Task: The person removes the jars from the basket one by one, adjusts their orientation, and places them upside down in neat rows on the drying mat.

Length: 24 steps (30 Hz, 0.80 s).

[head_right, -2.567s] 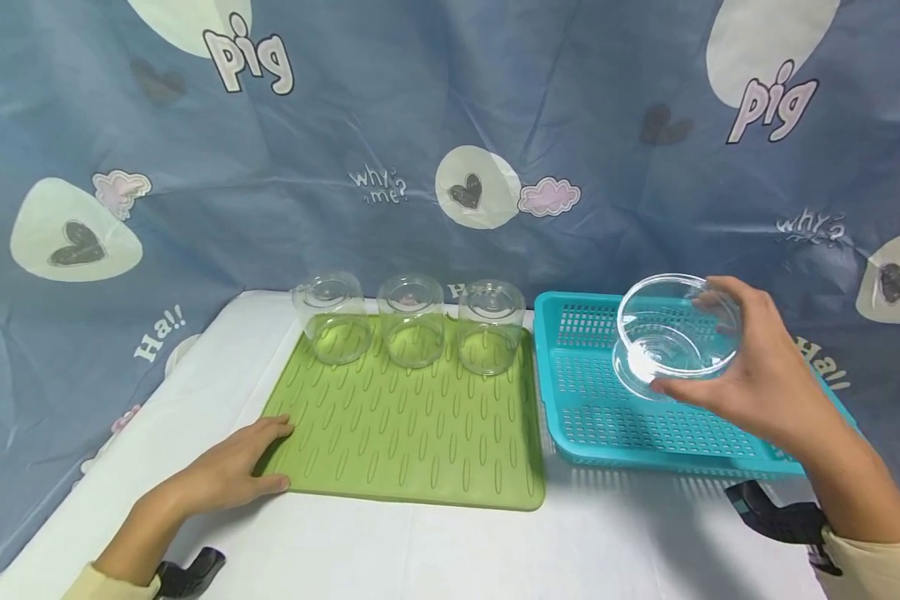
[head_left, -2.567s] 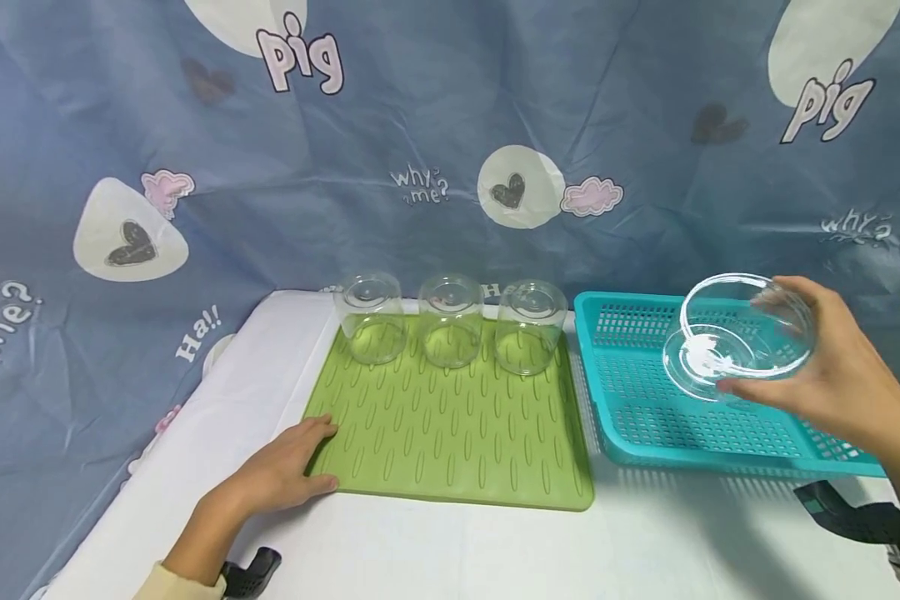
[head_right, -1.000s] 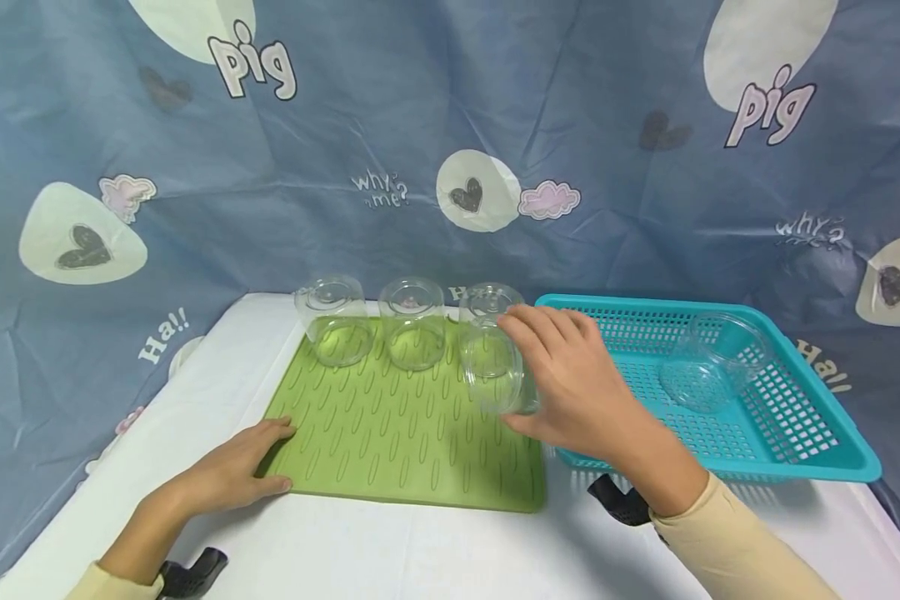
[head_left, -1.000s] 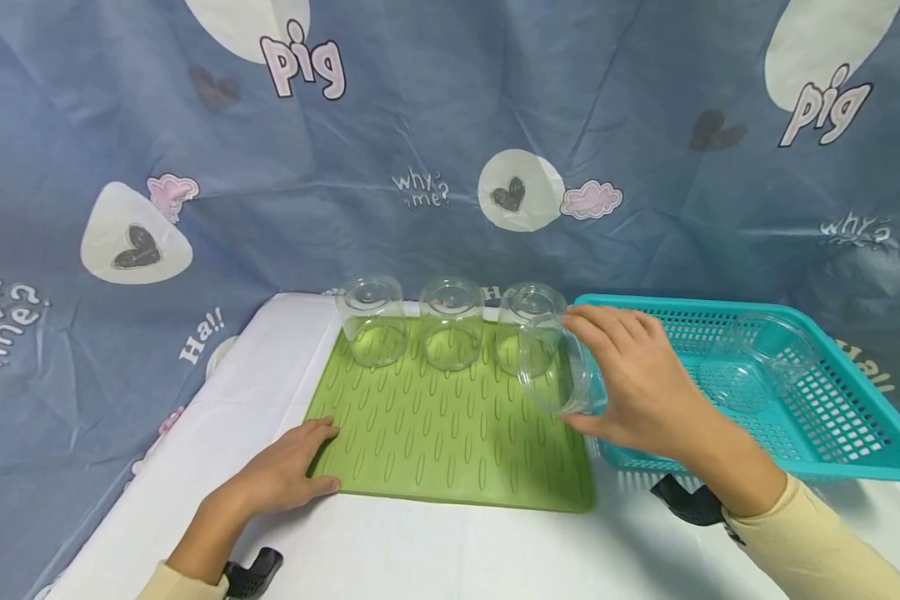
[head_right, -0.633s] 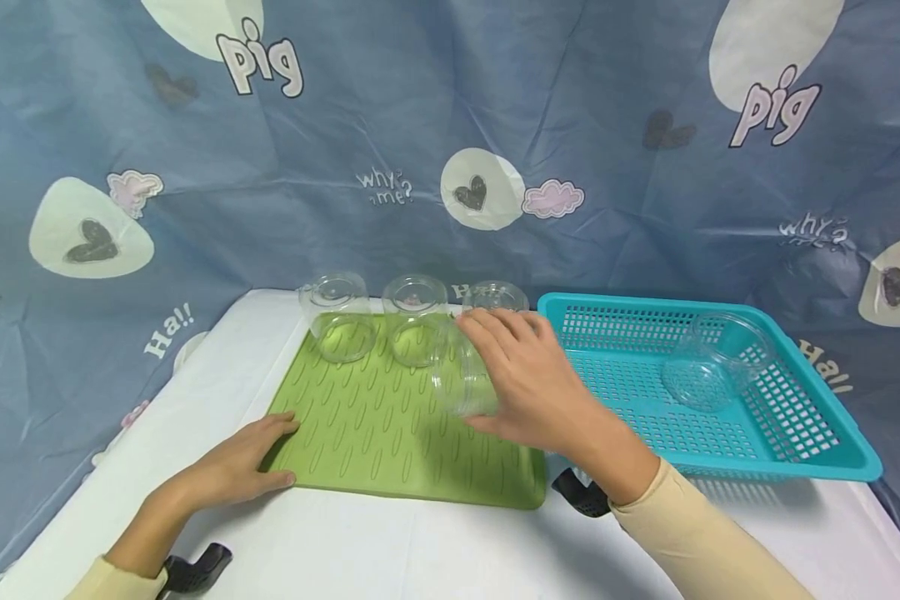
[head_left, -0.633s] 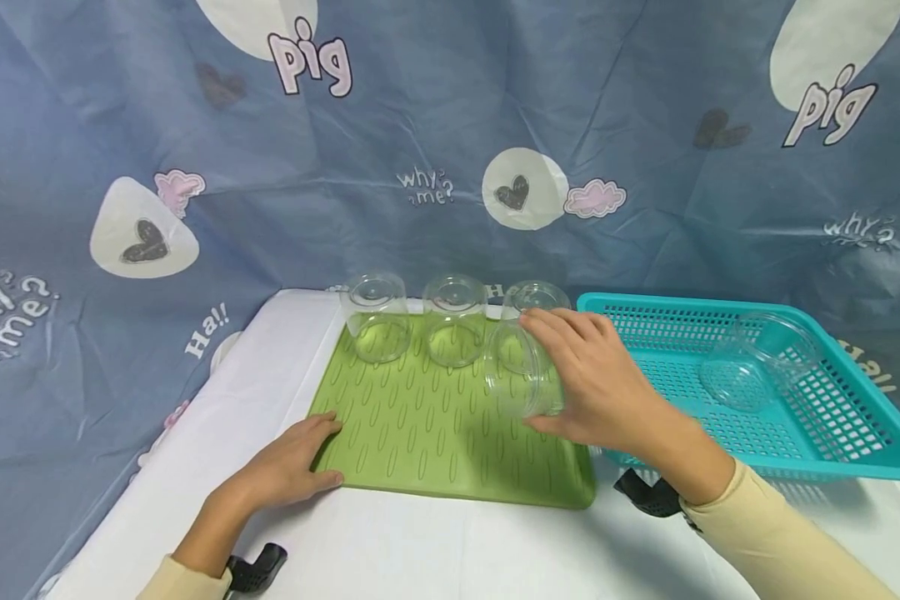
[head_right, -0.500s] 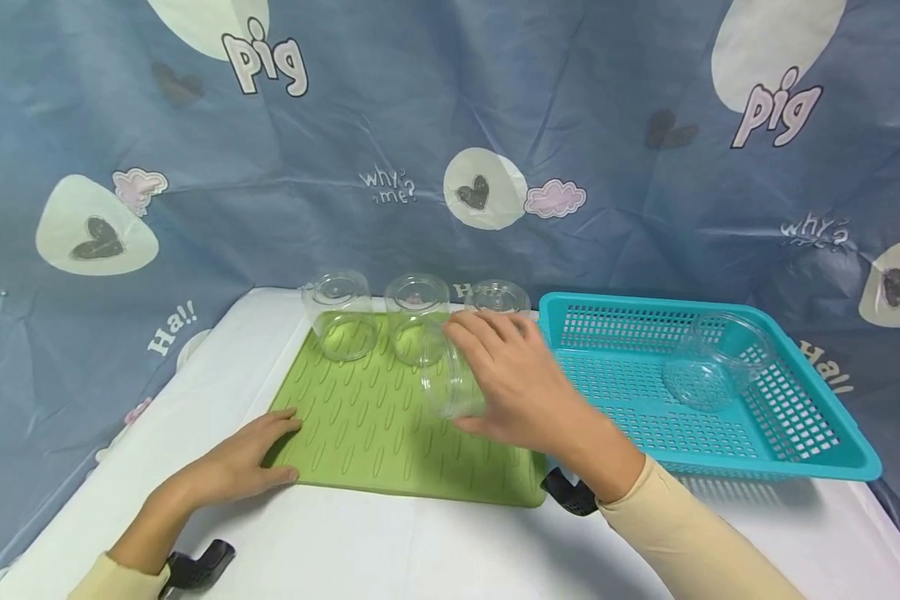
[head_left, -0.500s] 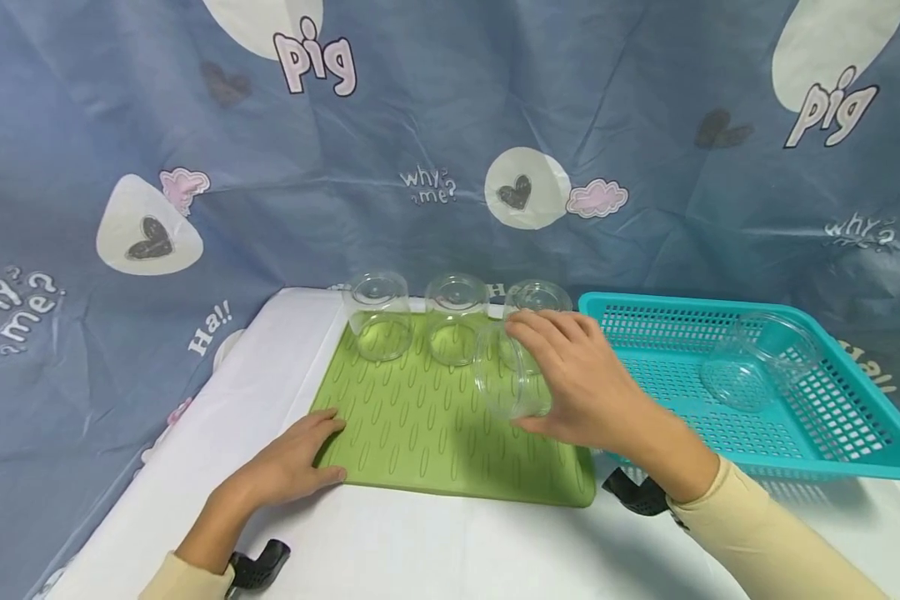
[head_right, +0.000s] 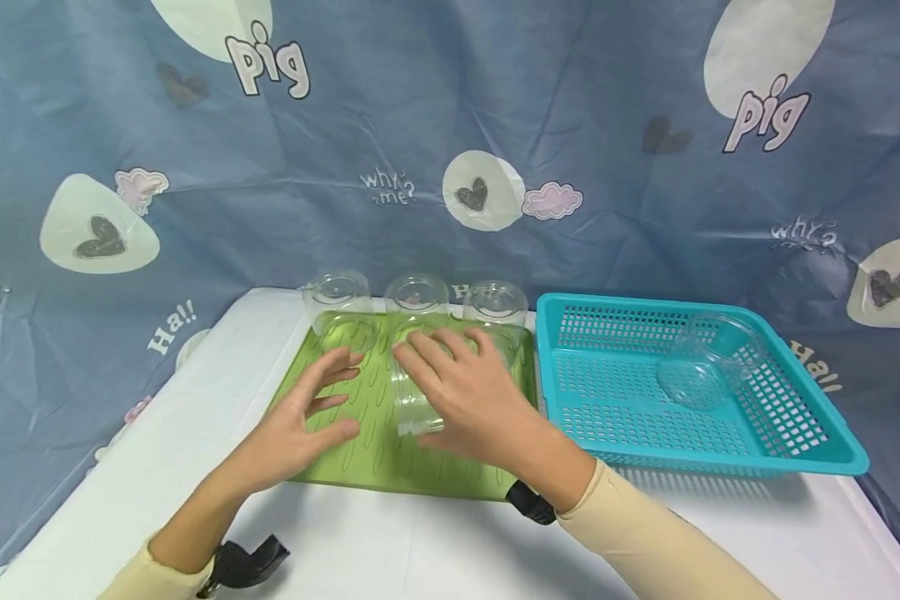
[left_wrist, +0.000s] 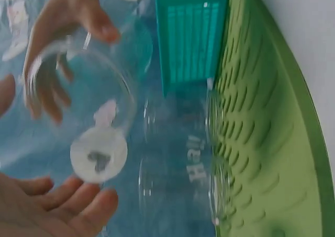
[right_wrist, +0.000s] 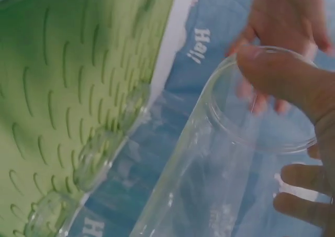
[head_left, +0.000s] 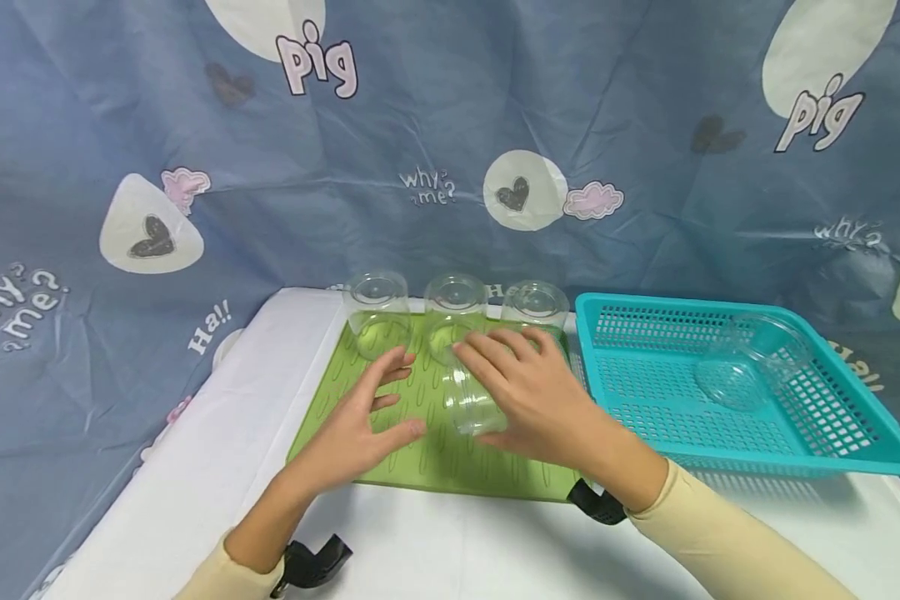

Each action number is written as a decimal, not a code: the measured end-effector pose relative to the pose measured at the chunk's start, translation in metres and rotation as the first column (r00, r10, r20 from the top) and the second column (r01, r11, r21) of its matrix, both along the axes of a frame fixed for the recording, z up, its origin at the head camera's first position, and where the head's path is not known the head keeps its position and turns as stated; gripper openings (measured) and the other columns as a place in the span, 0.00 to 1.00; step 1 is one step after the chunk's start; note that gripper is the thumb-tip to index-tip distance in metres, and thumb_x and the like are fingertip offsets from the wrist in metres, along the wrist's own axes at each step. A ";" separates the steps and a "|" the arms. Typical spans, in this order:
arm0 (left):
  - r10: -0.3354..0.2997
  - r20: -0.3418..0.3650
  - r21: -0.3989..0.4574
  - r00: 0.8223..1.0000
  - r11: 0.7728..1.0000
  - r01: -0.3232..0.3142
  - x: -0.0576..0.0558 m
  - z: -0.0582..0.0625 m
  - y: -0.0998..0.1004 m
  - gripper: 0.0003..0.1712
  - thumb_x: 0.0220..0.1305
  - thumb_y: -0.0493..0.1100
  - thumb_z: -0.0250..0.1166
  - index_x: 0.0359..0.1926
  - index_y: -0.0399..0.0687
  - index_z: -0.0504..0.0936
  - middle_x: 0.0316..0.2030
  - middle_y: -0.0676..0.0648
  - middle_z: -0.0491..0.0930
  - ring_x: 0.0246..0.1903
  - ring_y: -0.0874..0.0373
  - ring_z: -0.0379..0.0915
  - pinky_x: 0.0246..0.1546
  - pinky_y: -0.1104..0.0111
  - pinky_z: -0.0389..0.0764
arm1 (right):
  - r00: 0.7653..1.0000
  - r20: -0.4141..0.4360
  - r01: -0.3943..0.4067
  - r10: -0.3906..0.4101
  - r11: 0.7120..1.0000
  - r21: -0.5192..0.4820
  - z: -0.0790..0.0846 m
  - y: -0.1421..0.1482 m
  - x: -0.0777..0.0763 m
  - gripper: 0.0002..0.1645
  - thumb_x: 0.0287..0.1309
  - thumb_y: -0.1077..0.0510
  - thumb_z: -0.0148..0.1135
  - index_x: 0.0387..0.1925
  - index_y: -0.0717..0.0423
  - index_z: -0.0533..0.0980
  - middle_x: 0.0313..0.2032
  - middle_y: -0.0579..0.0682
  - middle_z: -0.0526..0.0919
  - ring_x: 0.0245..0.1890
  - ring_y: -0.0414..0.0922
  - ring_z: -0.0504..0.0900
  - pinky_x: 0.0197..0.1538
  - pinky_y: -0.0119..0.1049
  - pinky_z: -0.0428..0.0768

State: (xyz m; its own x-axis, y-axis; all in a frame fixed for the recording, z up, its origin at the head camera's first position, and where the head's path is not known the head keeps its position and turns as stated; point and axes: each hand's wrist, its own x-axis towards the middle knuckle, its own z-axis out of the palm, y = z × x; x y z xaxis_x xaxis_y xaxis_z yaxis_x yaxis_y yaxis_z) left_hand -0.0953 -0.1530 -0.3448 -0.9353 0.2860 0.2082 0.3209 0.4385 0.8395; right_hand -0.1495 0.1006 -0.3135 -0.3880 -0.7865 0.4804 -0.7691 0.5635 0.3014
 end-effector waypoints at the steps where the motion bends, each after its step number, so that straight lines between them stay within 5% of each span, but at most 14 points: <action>1: 0.001 0.011 -0.005 1.000 1.000 -0.001 0.000 0.000 0.006 0.55 0.62 0.50 0.70 0.79 0.53 0.44 0.76 0.42 0.53 0.74 0.42 0.54 0.70 0.44 0.68 | 1.000 -0.005 0.006 -0.006 1.000 0.008 -0.002 -0.002 0.001 0.69 0.27 0.25 0.78 0.70 0.51 0.64 0.66 0.50 0.74 0.62 0.52 0.74 0.61 0.55 0.75; 5: -0.017 0.049 -0.074 0.999 0.997 0.021 0.000 -0.003 0.024 0.64 0.55 0.55 0.75 0.80 0.57 0.39 0.79 0.44 0.46 0.77 0.44 0.48 0.74 0.42 0.61 | 1.000 -0.011 0.004 -0.004 1.000 0.012 -0.013 -0.008 0.009 0.68 0.27 0.24 0.78 0.69 0.52 0.65 0.65 0.49 0.74 0.61 0.52 0.75 0.60 0.56 0.76; 16: -0.023 0.068 -0.078 0.997 0.997 0.028 0.003 -0.012 0.037 0.67 0.52 0.53 0.77 0.79 0.59 0.39 0.79 0.44 0.42 0.77 0.43 0.48 0.69 0.44 0.70 | 1.000 -0.014 -0.017 0.017 0.999 -0.041 -0.023 -0.011 0.017 0.67 0.26 0.23 0.77 0.67 0.51 0.66 0.64 0.49 0.75 0.61 0.52 0.74 0.60 0.56 0.76; 24: 0.012 0.012 -0.019 1.000 1.000 -0.012 0.001 -0.018 0.038 0.61 0.50 0.51 0.78 0.78 0.58 0.48 0.75 0.45 0.54 0.71 0.45 0.59 0.66 0.50 0.75 | 1.000 0.022 0.012 -0.011 0.999 -0.033 -0.029 -0.013 0.018 0.65 0.33 0.24 0.75 0.70 0.50 0.63 0.66 0.50 0.73 0.64 0.52 0.72 0.62 0.56 0.75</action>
